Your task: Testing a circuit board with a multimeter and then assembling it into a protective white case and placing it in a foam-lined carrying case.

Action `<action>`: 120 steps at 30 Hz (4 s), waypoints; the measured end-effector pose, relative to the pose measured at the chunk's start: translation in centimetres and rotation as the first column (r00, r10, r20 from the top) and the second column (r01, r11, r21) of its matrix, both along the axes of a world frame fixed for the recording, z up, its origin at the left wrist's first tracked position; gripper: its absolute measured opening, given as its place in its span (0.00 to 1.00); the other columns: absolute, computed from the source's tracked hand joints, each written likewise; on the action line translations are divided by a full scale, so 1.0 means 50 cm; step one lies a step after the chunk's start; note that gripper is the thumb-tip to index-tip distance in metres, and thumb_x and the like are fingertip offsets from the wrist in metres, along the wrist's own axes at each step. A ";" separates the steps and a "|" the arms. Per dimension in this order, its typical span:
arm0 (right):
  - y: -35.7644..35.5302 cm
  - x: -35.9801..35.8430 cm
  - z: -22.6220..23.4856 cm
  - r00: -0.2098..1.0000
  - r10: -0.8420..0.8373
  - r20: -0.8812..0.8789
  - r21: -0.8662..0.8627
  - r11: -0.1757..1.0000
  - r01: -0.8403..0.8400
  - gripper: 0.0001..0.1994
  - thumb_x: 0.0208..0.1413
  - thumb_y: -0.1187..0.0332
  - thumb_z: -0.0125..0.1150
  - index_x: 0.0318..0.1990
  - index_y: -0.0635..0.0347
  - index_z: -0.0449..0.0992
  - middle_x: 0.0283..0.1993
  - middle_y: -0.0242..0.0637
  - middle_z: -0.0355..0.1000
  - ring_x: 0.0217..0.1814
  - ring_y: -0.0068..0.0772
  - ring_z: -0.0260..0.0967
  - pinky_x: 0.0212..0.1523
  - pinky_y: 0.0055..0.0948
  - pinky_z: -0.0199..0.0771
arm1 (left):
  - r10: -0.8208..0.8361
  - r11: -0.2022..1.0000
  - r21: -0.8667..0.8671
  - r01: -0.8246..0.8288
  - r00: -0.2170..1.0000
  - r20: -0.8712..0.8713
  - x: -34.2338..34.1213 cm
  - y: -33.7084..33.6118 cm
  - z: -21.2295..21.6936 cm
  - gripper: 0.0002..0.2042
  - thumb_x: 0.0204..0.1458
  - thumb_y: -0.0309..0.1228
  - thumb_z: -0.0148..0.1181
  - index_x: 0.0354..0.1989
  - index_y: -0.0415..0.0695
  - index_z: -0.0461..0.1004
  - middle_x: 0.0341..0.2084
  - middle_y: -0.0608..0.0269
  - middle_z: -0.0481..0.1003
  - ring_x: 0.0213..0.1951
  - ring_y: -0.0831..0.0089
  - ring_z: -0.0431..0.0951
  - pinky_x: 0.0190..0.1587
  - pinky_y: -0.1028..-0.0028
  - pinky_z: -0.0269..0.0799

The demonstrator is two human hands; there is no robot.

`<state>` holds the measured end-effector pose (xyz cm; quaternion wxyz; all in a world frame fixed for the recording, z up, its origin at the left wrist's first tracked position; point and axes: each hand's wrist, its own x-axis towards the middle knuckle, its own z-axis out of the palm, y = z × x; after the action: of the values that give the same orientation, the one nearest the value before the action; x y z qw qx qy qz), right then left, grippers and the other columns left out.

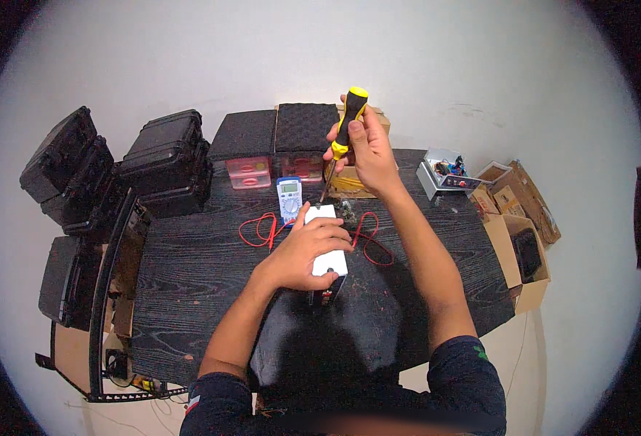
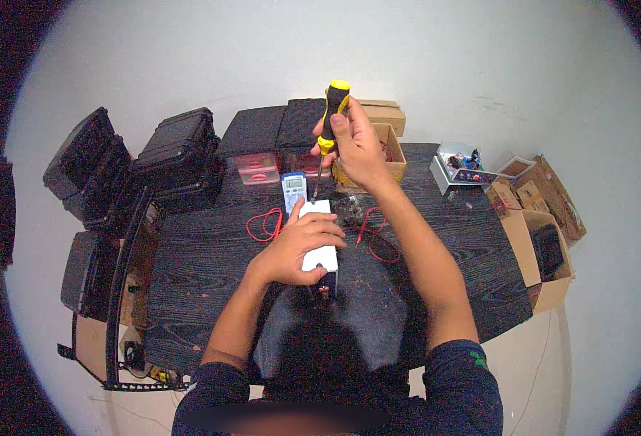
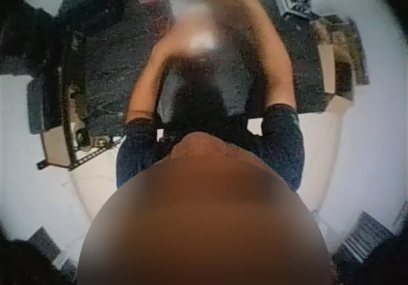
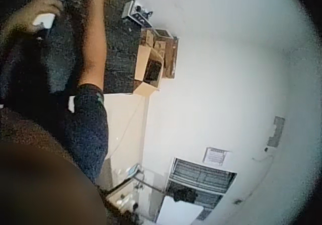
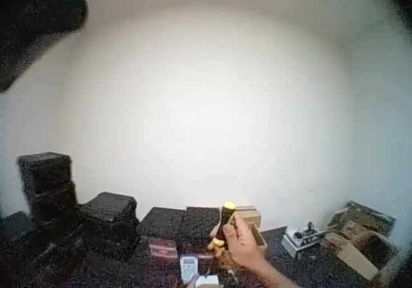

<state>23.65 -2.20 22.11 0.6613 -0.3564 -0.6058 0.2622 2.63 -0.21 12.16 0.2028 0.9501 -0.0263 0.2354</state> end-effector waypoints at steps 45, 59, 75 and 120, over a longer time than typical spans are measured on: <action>0.009 -0.049 -0.026 0.998 -0.022 -0.053 -0.232 0.973 0.009 0.12 0.65 0.70 0.65 0.50 0.61 0.69 0.46 0.37 0.80 0.36 0.24 0.80 0.34 0.24 0.82 | -0.011 1.000 0.021 0.010 1.000 0.010 -0.003 -0.003 0.006 0.24 0.38 0.41 0.67 0.49 0.53 0.80 0.55 0.66 0.77 0.68 0.61 0.68 0.73 0.29 0.35; 0.008 -0.039 -0.041 0.998 -0.007 -0.065 -0.169 0.986 -0.004 0.13 0.67 0.70 0.63 0.54 0.60 0.68 0.49 0.39 0.79 0.38 0.24 0.79 0.36 0.23 0.81 | -0.010 1.000 0.001 0.010 1.000 0.007 0.002 -0.001 -0.003 0.27 0.36 0.44 0.64 0.50 0.54 0.79 0.54 0.66 0.77 0.68 0.58 0.68 0.73 0.31 0.32; 0.011 -0.040 -0.045 0.975 0.120 -0.185 -0.158 0.976 -0.150 0.14 0.66 0.69 0.64 0.54 0.64 0.72 0.50 0.39 0.79 0.40 0.26 0.81 0.34 0.22 0.83 | -0.014 1.000 0.013 0.013 1.000 0.013 0.000 0.000 -0.004 0.27 0.36 0.42 0.65 0.51 0.53 0.79 0.55 0.65 0.76 0.68 0.59 0.67 0.74 0.32 0.30; 0.007 -0.040 -0.043 0.989 0.015 -0.149 -0.193 0.980 -0.044 0.13 0.66 0.72 0.63 0.54 0.61 0.68 0.52 0.43 0.78 0.40 0.27 0.81 0.35 0.25 0.81 | 0.000 1.000 0.008 0.000 0.999 0.048 -0.002 -0.003 -0.004 0.23 0.39 0.41 0.67 0.48 0.52 0.80 0.54 0.66 0.77 0.67 0.61 0.69 0.73 0.30 0.34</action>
<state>21.64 -1.83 19.98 0.6618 -0.3906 -0.5319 0.3557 2.51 -0.36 11.95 0.1983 0.9450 -0.0320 0.2580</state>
